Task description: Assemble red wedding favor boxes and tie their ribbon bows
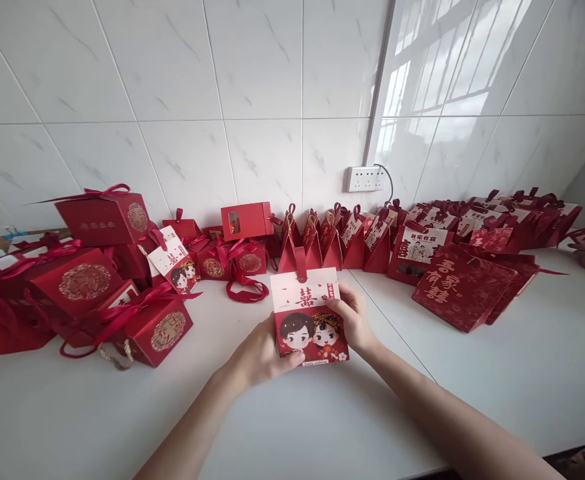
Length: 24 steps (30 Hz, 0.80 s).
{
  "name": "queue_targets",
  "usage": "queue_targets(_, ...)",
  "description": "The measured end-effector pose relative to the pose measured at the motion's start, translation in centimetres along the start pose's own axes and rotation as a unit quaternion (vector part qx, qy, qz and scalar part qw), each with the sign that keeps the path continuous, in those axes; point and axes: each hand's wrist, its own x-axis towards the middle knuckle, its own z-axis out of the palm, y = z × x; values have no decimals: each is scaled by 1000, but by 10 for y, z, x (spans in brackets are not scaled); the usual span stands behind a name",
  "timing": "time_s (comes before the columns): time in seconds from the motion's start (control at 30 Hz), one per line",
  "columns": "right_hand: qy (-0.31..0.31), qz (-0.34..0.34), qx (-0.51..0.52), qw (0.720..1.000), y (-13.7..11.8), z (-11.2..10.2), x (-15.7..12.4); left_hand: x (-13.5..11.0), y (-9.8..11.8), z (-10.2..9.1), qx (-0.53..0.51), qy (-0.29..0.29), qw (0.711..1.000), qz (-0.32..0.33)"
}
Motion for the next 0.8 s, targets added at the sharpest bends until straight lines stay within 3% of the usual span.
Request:
queue_targets(0.53, 0, 35, 21, 999, 4, -2, -1, -1, 2, 0, -3, 7, 1000, -18)
queue_targets(0.67, 52, 112, 71, 990, 4, 2, 1, -2, 0, -4, -29, 3, 999, -20)
queue_targets(0.8, 131, 215, 135, 959, 6, 4, 5, -3, 1, -8, -59, 24, 998, 15)
